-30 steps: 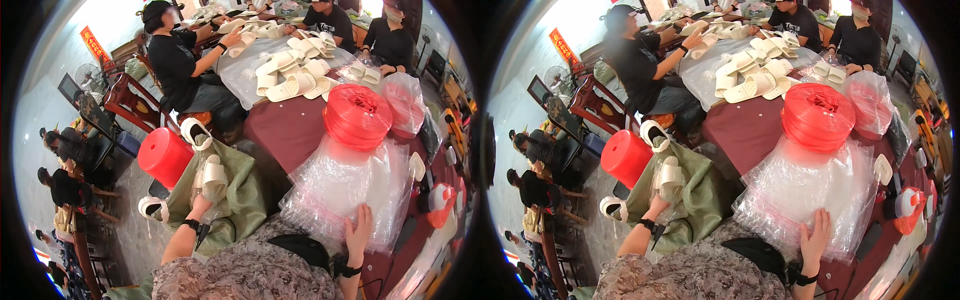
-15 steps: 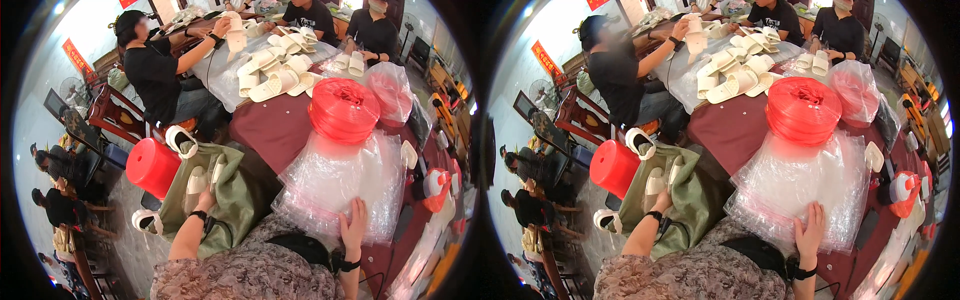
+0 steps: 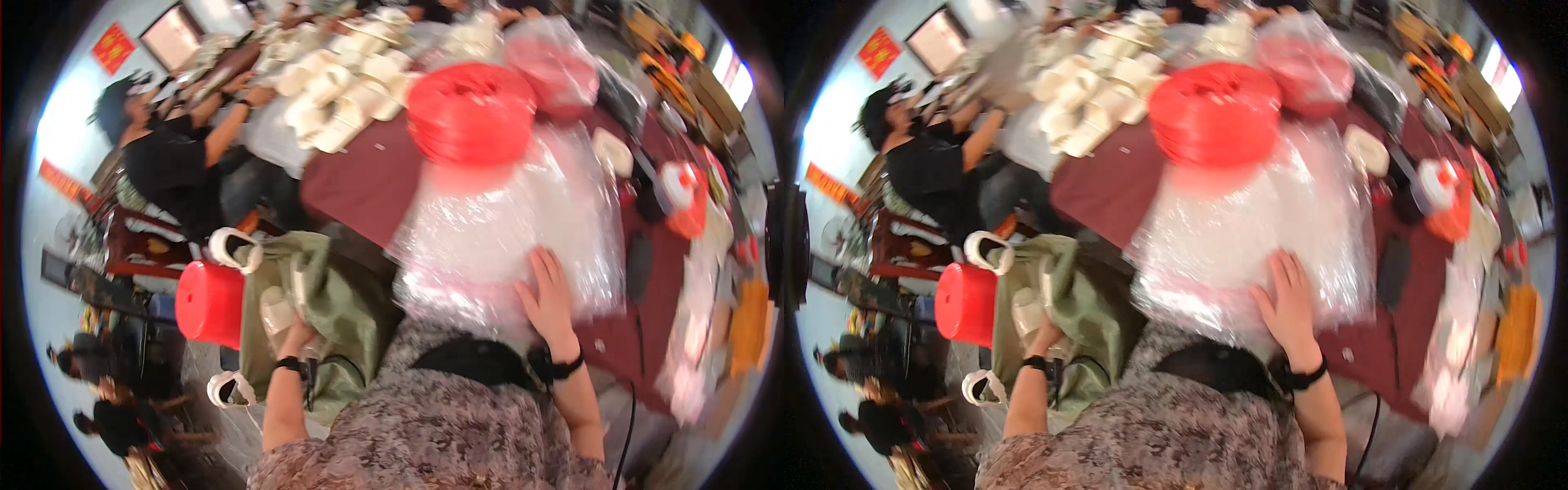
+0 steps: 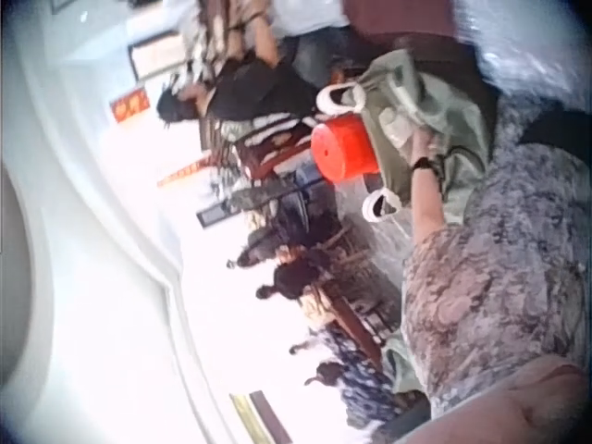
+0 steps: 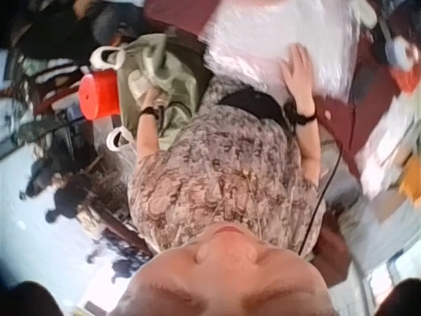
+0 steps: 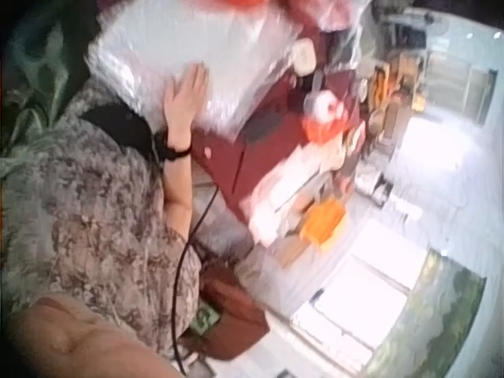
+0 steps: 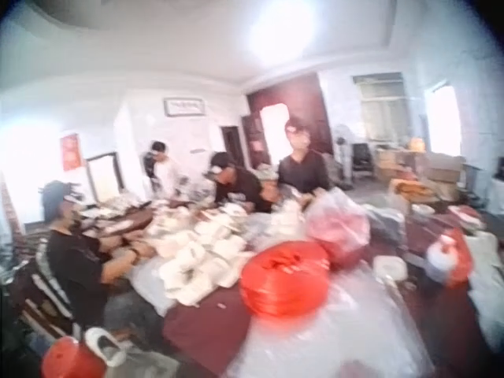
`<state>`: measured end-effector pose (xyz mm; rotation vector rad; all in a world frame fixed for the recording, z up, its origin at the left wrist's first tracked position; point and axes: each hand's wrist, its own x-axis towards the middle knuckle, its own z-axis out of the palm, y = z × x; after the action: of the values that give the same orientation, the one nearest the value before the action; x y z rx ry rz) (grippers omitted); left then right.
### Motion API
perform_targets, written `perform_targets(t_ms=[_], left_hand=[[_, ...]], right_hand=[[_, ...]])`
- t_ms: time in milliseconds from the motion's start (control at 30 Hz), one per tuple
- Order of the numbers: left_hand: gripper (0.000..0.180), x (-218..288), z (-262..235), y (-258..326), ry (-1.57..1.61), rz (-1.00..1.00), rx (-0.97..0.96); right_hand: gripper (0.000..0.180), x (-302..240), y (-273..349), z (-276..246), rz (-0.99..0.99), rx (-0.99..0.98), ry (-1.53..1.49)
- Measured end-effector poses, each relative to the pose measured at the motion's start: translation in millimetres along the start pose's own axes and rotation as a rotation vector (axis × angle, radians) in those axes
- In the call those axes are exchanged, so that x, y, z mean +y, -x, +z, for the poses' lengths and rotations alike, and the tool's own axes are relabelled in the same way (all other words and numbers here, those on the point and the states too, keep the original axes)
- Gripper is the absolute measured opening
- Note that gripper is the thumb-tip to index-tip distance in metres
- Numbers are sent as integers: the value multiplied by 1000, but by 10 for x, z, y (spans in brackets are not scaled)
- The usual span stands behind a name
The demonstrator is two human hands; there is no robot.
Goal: The recorder packages white sandals into plastic bags and places them into a larger transport sack.
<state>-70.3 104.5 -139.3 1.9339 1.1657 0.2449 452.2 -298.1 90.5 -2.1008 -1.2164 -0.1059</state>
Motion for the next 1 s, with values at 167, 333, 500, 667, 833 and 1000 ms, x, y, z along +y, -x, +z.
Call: perform_targets(t_ms=[167, 333, 500, 667, 833, 1000], left_hand=[[115, 2761, 132, 135, -812, -370, -95], [37, 3179, 96, 968, -212, -55, -251], [24, 3092, 544, 1443, -348, 30, -845], [29, 2525, 658, 1466, -659, 167, -1047], [42, 2922, 828, 1296, -652, -44, -1152], [38, 3334, 876, 1039, -659, 76, -956]], right_hand=[[42, -163, 321, -696, -7, 47, 6], [22, -352, 899, -937, 124, -152, -288], [11, -325, 1657, -1299, 529, -327, -468], [14, -273, 2094, -1416, 733, -421, -452], [25, -47, 2360, -1289, 645, -658, -201], [30, 200, 2264, -1106, 687, -640, -126]])
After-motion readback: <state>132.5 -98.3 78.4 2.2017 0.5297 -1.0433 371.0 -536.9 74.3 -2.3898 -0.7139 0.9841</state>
